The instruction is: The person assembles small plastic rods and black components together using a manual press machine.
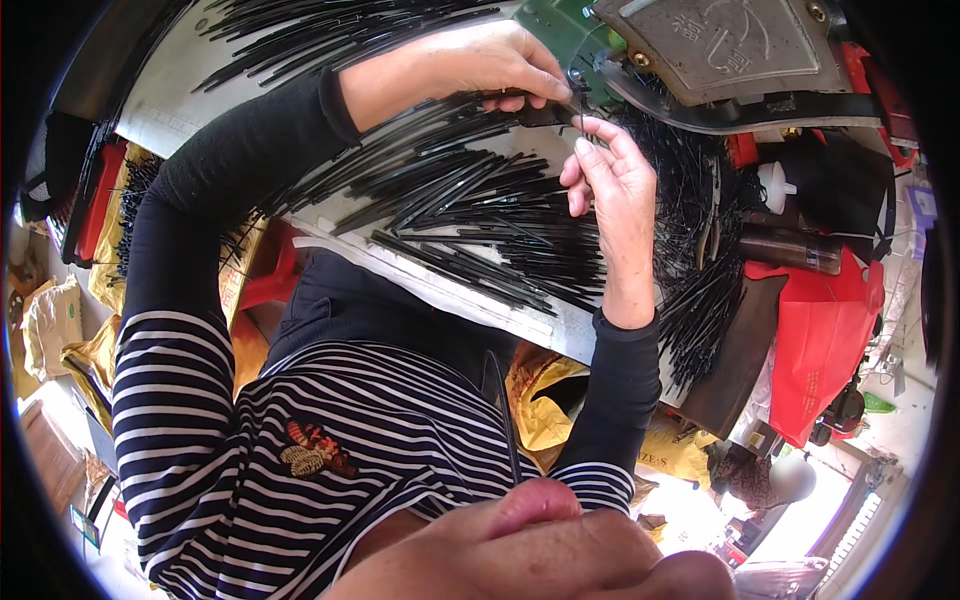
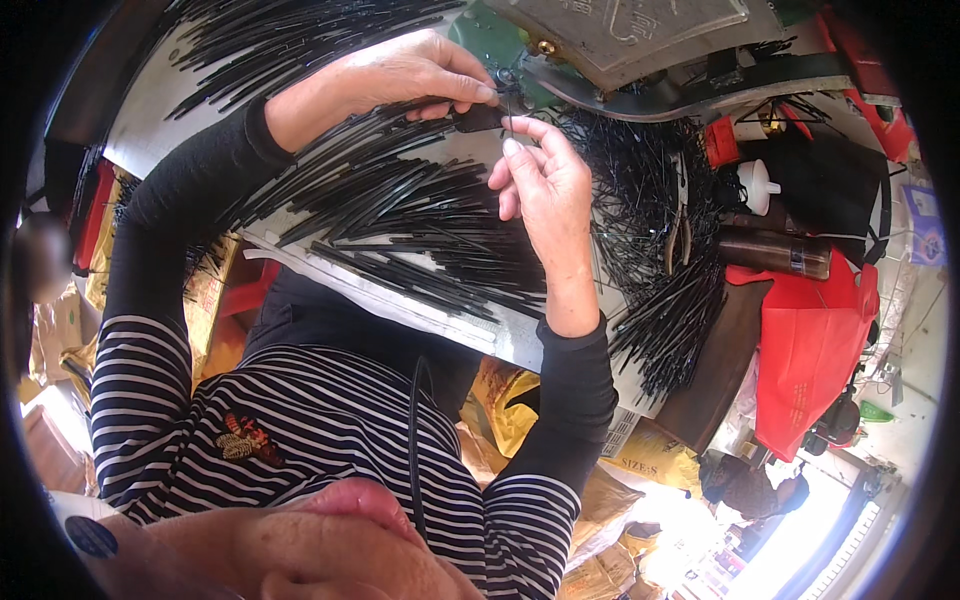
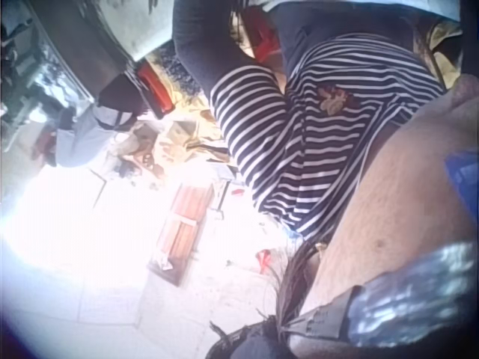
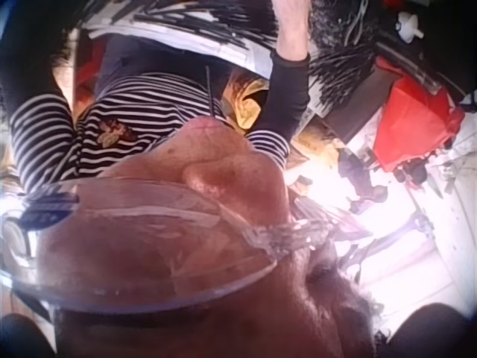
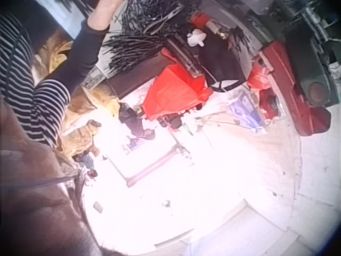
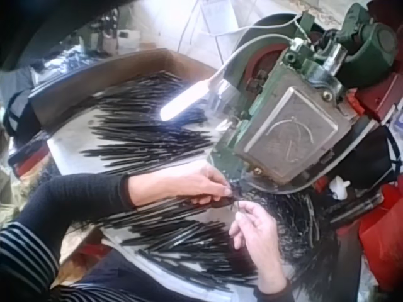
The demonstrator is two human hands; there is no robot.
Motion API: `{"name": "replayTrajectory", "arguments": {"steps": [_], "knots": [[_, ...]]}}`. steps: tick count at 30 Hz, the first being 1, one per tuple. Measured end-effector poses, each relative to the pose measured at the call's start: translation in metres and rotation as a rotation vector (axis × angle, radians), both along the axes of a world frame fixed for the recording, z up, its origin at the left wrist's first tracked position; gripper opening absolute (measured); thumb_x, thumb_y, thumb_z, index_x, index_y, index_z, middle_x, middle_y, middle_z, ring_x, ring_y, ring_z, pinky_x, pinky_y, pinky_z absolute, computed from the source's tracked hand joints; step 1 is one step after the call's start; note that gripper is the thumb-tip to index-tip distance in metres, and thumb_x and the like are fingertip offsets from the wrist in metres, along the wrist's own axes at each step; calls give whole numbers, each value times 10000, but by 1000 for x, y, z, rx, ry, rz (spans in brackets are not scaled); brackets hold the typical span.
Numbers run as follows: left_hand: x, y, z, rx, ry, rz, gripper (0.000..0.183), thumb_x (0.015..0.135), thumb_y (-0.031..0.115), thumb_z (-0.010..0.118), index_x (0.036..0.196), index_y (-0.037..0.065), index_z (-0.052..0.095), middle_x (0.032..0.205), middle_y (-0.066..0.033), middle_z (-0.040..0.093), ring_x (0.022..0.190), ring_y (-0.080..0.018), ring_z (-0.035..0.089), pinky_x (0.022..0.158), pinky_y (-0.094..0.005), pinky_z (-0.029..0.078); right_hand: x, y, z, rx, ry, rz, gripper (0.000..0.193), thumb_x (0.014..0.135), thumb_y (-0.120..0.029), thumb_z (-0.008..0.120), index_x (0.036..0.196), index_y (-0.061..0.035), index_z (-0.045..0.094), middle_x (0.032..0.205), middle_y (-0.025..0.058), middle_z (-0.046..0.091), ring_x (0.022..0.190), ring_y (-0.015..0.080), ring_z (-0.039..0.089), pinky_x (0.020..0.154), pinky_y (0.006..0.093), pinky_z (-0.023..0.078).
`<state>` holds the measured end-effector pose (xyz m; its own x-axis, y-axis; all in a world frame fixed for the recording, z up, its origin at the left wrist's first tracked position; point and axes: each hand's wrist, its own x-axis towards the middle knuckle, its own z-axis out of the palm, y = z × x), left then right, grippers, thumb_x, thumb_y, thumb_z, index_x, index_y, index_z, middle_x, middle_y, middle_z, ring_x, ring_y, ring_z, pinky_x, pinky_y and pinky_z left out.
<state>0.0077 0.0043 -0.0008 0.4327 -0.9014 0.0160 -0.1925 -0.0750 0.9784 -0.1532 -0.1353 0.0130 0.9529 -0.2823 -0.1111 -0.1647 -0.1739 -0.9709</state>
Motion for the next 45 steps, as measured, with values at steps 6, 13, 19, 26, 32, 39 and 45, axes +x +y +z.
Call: {"name": "replayTrajectory", "arguments": {"steps": [6,13,19,26,32,39,45], "knots": [[-1,0,1,9,-4,-5,287,869,253,603,941,-19,659,665,-17,548,474,-47,481,387,-180,357,1,-1,-2,25,-9,2,273,908,-134,533,1142,5,524,671,43,565,465,52,468,423,159,372],[10,-5,4,65,-107,51,281,871,270,604,883,-1,678,592,-14,542,417,-50,451,371,-176,331,13,-5,1,39,-44,-3,236,908,-97,506,1114,14,530,672,47,582,458,50,478,413,164,371],[10,-6,5,86,-91,108,305,866,298,608,906,6,687,551,-10,527,386,-47,429,359,-174,313,19,-7,0,73,-64,-9,237,907,-95,510,1111,23,536,681,55,582,460,51,477,413,171,385],[9,-6,8,84,-90,125,316,857,306,615,922,5,687,560,-7,531,385,-41,422,362,-166,300,20,-7,0,75,-69,-17,241,907,-92,508,1115,26,536,679,55,582,459,53,477,412,170,383],[16,3,27,134,93,-24,231,846,206,588,803,-7,669,609,-25,595,457,-86,505,425,-228,391,18,-5,-2,90,-67,-10,254,907,-109,514,1122,24,535,678,56,583,454,52,475,406,165,376],[10,-4,13,87,-7,79,303,853,282,618,933,-3,683,563,1,527,370,-34,392,356,-178,281,18,1,-4,205,-79,-62,257,904,-109,515,1122,28,533,680,59,583,452,56,472,399,166,374],[13,2,27,60,66,-19,260,867,233,592,785,2,678,573,3,557,406,-33,433,377,-191,323,17,1,-6,245,-103,-88,254,909,-106,507,1118,36,528,686,69,583,452,65,470,402,169,374]]}}
